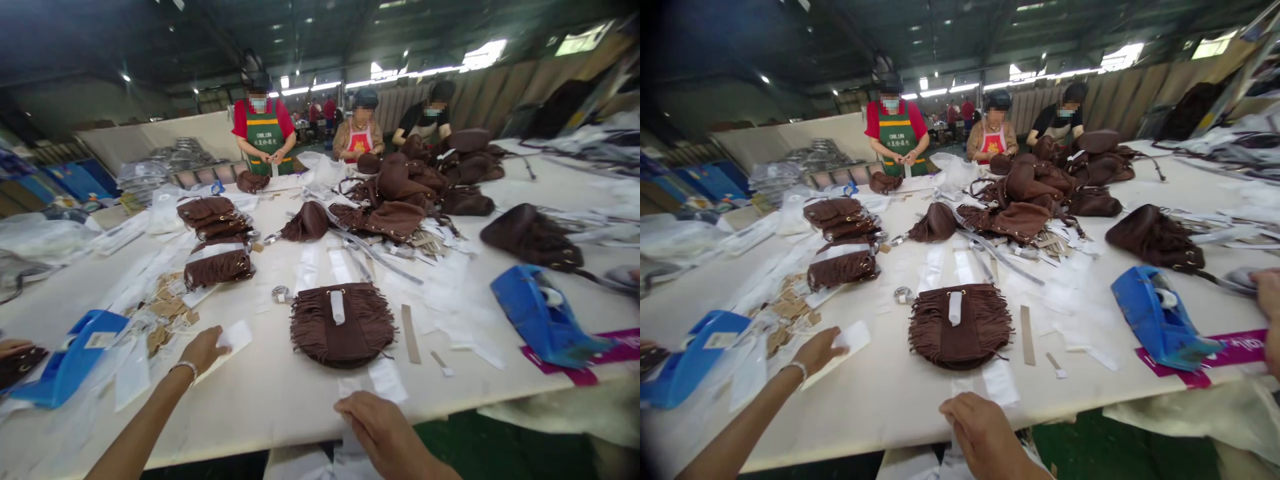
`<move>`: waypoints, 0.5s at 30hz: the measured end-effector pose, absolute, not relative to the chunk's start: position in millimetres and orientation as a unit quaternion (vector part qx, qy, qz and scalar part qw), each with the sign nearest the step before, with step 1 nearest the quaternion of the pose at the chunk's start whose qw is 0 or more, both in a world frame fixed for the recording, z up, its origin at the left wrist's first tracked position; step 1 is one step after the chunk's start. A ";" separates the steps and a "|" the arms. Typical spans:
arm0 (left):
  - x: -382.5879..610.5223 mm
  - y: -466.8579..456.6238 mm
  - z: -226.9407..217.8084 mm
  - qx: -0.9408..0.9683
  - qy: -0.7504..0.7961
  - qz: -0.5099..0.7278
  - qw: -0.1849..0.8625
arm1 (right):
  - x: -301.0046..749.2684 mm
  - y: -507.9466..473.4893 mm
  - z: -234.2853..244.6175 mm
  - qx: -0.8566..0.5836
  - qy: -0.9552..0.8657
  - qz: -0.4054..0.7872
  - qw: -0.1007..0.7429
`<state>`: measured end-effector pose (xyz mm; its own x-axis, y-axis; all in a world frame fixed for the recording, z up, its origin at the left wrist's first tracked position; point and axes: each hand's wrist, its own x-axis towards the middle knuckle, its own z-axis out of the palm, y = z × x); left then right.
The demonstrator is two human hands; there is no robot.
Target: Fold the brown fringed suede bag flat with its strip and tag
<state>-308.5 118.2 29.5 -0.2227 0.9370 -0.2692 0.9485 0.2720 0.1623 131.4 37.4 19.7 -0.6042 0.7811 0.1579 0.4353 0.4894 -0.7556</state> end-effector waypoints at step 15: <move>-88.2 47.0 59.6 0.751 0.519 0.137 0.384 | 107.1 12.7 -10.8 -0.464 -0.306 0.766 0.324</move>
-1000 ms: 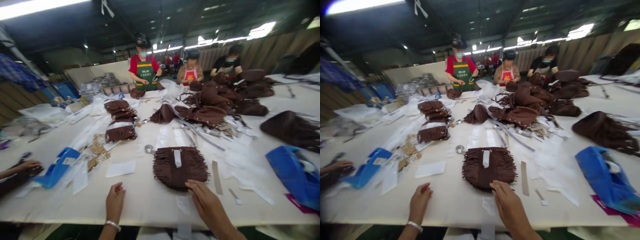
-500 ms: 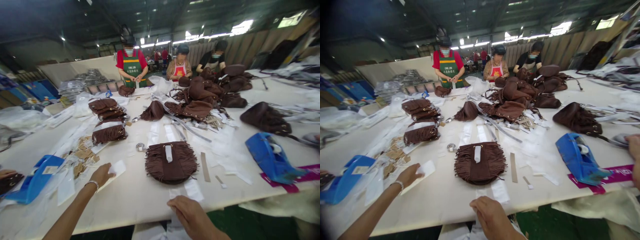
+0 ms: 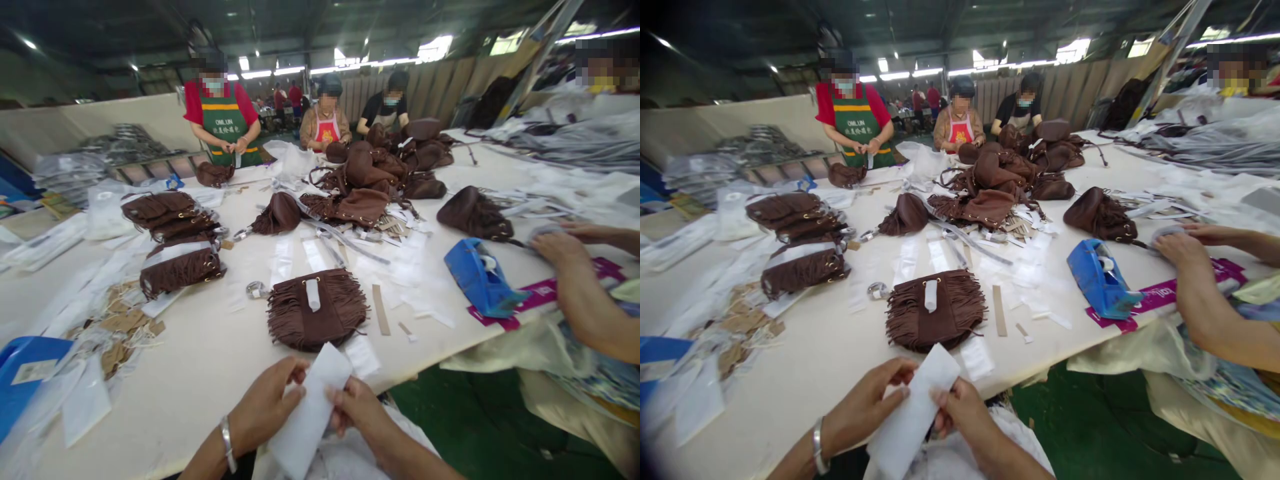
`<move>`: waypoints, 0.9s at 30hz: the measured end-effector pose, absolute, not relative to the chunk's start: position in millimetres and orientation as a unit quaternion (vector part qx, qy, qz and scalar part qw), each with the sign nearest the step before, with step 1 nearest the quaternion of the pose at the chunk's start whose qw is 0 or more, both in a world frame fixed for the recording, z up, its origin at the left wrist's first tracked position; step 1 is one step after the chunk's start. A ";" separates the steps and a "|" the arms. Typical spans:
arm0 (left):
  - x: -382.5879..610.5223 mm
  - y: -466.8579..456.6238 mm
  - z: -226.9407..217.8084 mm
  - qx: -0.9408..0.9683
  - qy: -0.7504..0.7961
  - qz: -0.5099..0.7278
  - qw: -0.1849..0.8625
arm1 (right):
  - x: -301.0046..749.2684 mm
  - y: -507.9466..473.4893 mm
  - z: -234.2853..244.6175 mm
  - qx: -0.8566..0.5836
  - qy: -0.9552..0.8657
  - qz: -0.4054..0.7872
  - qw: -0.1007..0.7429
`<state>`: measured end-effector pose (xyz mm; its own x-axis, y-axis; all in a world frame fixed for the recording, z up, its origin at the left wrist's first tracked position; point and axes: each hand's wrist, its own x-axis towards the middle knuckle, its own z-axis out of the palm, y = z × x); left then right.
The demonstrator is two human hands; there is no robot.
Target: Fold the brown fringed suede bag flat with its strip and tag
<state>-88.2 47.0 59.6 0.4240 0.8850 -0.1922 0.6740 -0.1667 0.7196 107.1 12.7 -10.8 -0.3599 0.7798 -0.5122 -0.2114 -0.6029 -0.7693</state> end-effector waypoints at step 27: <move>-111.9 143.0 15.7 0.871 0.471 0.012 0.140 | 106.8 79.9 -23.4 -0.462 -0.083 0.718 0.514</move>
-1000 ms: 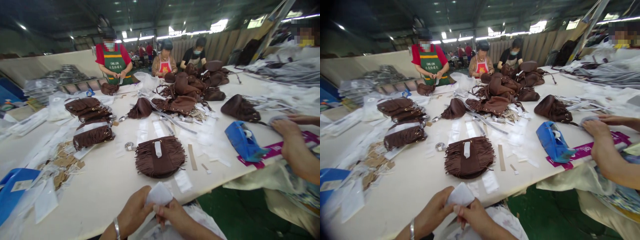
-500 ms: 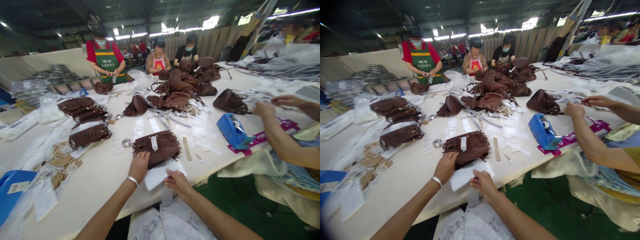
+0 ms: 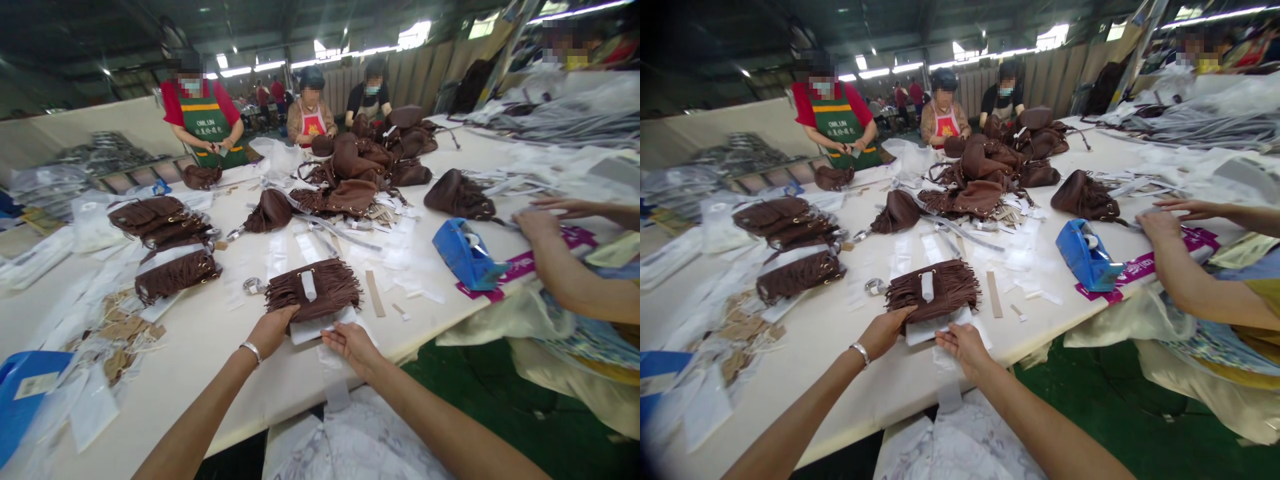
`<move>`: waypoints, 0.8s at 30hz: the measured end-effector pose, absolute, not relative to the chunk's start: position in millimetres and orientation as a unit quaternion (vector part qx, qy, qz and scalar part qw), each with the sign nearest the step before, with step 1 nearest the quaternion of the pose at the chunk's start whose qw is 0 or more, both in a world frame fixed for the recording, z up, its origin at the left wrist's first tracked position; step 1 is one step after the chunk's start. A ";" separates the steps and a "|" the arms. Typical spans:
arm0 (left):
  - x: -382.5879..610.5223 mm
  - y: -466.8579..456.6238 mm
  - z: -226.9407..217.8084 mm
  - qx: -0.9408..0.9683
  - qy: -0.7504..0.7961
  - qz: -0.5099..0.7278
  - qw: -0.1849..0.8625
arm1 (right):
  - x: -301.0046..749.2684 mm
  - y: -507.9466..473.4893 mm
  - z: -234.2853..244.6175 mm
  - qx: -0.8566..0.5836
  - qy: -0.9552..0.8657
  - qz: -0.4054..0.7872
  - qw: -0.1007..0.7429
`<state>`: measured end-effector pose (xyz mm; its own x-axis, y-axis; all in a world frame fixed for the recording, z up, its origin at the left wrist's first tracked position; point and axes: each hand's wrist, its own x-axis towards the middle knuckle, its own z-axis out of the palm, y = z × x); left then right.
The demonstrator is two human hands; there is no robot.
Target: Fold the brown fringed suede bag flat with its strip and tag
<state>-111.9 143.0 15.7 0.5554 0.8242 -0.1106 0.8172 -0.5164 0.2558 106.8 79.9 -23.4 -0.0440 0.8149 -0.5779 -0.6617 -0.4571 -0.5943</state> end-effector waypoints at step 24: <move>-65.7 110.8 -11.2 0.929 0.362 0.079 0.019 | 106.0 80.8 -29.3 -0.464 -0.060 0.698 0.542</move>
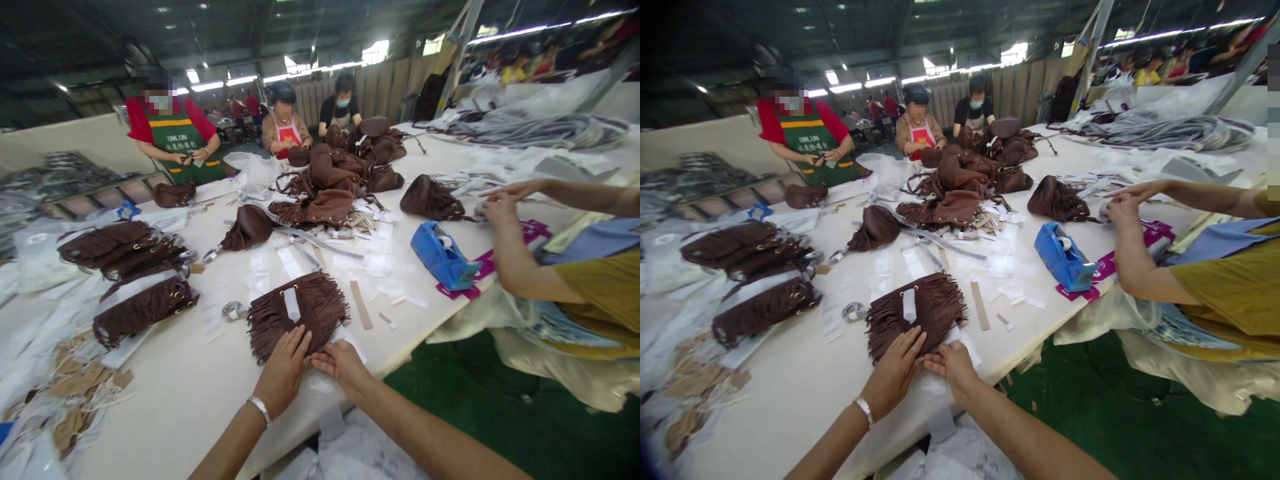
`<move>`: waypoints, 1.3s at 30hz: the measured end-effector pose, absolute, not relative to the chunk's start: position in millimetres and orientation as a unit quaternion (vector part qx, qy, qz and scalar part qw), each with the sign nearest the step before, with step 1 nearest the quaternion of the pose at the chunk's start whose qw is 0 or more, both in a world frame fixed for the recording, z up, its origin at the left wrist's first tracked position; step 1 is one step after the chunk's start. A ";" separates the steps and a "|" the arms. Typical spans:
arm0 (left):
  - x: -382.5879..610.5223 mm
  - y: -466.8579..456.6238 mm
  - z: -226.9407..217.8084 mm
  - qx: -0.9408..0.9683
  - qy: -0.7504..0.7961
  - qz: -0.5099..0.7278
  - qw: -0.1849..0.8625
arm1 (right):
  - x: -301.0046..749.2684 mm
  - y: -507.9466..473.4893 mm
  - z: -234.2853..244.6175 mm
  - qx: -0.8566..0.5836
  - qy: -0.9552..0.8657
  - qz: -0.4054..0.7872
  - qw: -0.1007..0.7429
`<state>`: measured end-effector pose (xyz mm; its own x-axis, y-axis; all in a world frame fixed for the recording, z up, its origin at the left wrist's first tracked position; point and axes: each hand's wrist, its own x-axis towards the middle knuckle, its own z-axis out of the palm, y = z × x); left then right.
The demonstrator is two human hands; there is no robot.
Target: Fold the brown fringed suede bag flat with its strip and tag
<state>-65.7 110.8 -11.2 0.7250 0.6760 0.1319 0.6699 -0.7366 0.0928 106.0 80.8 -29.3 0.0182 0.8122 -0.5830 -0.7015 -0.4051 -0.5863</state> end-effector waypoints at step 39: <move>-59.9 103.2 -50.8 0.915 0.377 0.086 -0.116 | 204.1 107.0 -11.3 -0.449 -0.817 0.230 0.280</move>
<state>-59.9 103.2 -50.8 0.7004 0.6704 0.2449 0.7104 -0.6880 -0.1483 204.1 107.0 -11.3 -0.4406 0.8621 0.2504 0.6049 0.4911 -0.6268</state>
